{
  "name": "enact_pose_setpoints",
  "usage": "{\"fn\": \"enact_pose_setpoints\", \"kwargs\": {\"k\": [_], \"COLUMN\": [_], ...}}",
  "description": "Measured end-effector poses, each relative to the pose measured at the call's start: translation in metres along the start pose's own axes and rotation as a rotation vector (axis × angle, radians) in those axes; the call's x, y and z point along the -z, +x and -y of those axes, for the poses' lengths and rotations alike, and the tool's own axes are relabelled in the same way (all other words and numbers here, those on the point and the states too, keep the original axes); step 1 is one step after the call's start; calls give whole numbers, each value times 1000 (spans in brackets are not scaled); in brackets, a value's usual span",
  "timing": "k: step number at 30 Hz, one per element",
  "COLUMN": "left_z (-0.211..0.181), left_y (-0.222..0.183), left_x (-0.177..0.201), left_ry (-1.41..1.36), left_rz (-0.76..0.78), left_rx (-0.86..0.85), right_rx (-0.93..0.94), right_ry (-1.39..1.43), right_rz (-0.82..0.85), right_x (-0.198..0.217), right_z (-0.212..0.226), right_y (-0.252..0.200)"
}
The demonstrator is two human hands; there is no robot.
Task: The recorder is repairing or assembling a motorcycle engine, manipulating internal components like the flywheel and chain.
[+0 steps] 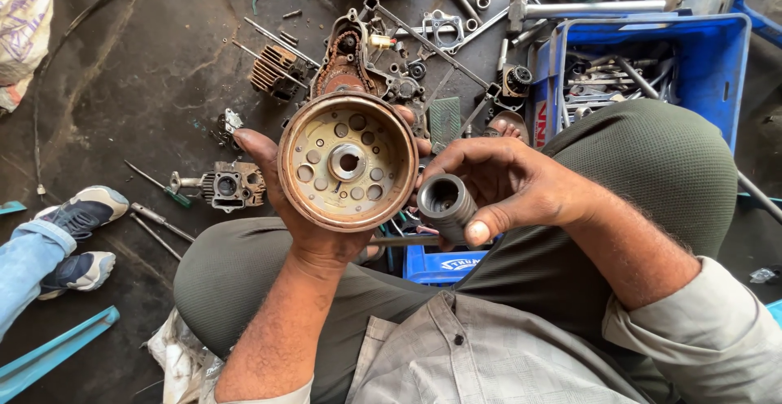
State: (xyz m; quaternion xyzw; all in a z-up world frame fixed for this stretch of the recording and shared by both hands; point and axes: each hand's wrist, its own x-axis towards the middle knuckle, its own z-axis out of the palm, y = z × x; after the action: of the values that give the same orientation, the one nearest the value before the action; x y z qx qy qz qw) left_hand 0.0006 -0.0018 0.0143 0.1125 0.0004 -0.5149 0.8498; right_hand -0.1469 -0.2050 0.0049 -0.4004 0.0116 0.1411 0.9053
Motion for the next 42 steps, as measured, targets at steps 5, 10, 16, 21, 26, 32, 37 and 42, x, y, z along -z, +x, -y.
{"fn": "enact_pose_setpoints", "kwargs": {"k": [5,10,16,21,26,32,37,42], "left_z": [0,1,1,0,0,0,-4,-13], "left_y": [-1,2,3,2,2,5,7,3], "left_x": [3,-1,1,2,-3,-2,4,10], "left_ry": [137,183,206,255,343,298,173,129], "left_rz": [-84,-98,-90,-116,-123,-128,-98,65], "left_rx": [-54,-69,-92,-111,-114,-109,-105,-112], "right_rx": [-32,-51,-39,-1,44,-16,15,-239], "right_ry": [-84,-182,-273,-304,-486,-400,-390,-475], "right_rz": [-46,-117,-152,-170,-212,-206,-171,-391], "right_x": [-1,-4,-4,-5,-7,-2,8,19], "right_z": [-3,-3,-5,-6,-4,-2,1,-6], "right_y": [2,5,6,8,10,10,9,13]}}
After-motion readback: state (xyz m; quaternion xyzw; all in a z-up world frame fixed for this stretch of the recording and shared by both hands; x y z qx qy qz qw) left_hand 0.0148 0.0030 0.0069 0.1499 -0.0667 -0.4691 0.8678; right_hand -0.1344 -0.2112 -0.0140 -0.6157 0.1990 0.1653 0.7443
